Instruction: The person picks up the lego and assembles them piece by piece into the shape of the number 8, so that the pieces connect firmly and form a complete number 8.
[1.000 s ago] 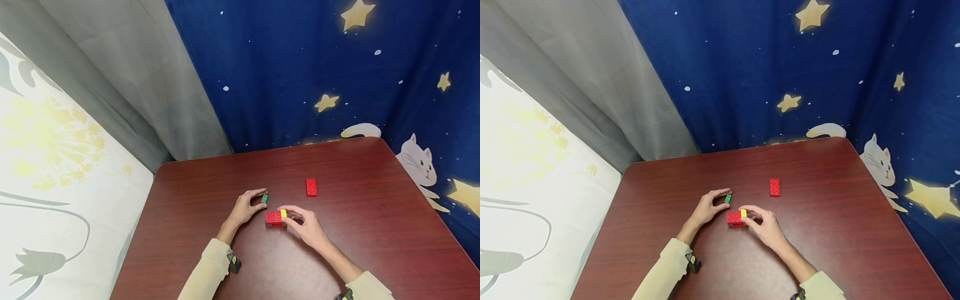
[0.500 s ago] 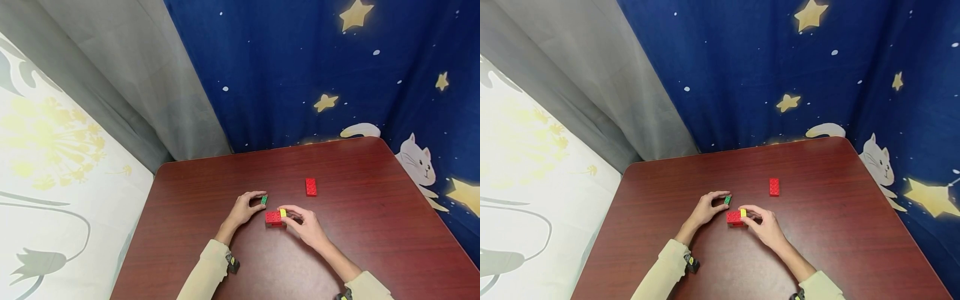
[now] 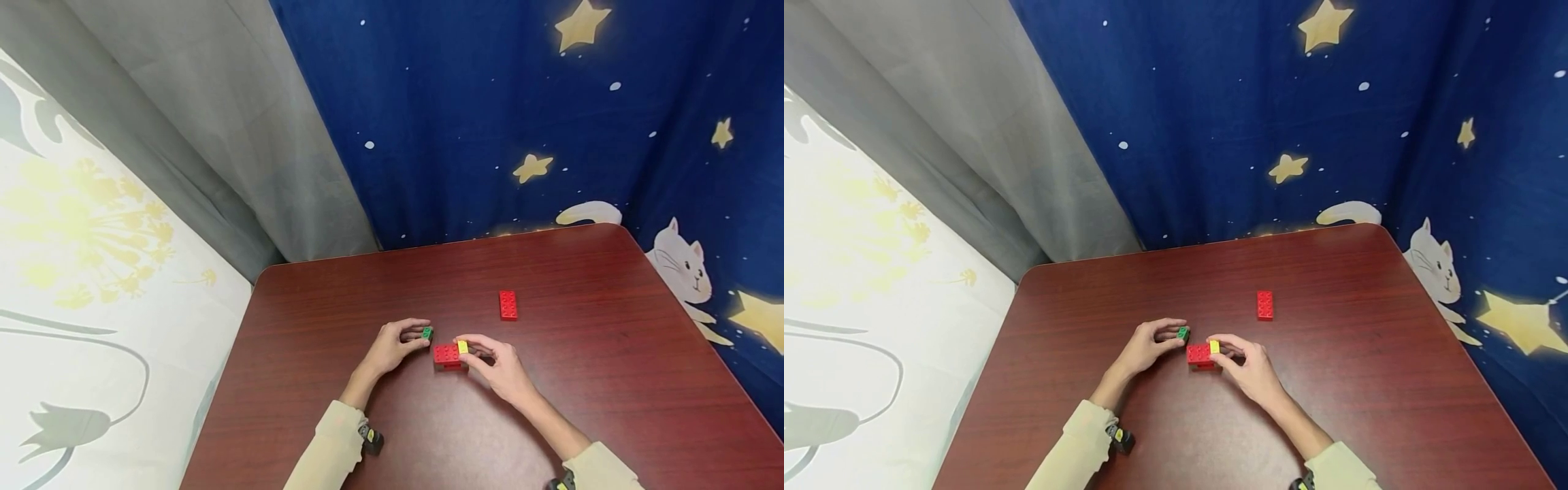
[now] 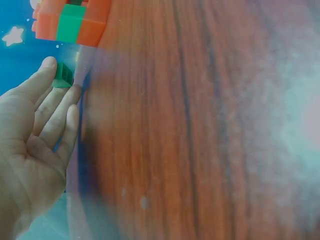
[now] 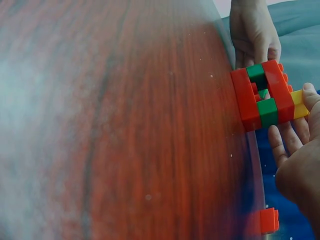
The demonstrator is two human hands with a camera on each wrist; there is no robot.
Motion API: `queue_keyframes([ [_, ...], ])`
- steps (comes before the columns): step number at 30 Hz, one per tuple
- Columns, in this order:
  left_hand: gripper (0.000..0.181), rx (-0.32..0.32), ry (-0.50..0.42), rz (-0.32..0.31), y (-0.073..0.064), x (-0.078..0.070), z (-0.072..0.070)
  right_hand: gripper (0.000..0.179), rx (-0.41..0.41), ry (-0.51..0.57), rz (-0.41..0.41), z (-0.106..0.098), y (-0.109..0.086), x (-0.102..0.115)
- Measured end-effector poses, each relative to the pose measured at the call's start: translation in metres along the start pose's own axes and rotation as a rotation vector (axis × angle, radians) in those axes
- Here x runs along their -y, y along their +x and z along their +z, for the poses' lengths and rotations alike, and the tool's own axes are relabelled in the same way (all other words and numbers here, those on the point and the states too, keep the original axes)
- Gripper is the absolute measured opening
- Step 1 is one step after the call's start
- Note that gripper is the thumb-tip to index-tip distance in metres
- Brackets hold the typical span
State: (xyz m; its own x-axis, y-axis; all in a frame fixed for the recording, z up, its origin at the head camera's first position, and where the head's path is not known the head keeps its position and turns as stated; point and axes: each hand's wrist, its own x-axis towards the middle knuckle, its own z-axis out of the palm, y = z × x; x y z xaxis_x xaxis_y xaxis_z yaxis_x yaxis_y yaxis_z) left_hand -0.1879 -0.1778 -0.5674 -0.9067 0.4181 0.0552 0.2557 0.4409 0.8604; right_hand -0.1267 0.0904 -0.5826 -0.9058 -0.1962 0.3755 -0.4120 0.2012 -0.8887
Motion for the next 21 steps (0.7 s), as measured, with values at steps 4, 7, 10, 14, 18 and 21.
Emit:
queue_keyframes([
  [4, 0.041, 0.002, -0.05, 0.008, -0.005, -0.004, 0.0, 0.032, 0.005, 0.003, 0.013, -0.001, 0.0, 0.001],
  [7, 0.042, -0.004, -0.058, 0.009, -0.008, -0.009, 0.0, 0.031, 0.012, 0.001, 0.024, -0.002, 0.001, 0.002],
  [10, 0.042, -0.019, -0.057, 0.012, -0.012, -0.014, 0.0, 0.03, 0.016, 0.011, 0.029, -0.002, 0.001, 0.004],
  [14, 0.04, -0.04, -0.057, 0.022, -0.017, -0.021, 0.001, 0.03, 0.01, 0.016, 0.008, -0.001, 0.001, 0.004],
  [18, 0.04, -0.041, -0.076, 0.034, -0.021, -0.027, 0.003, 0.031, 0.005, 0.018, -0.006, -0.001, 0.001, 0.004],
  [21, 0.04, -0.039, -0.082, 0.039, -0.023, -0.032, 0.005, 0.031, 0.01, 0.027, 0.0, -0.001, 0.001, 0.003],
])
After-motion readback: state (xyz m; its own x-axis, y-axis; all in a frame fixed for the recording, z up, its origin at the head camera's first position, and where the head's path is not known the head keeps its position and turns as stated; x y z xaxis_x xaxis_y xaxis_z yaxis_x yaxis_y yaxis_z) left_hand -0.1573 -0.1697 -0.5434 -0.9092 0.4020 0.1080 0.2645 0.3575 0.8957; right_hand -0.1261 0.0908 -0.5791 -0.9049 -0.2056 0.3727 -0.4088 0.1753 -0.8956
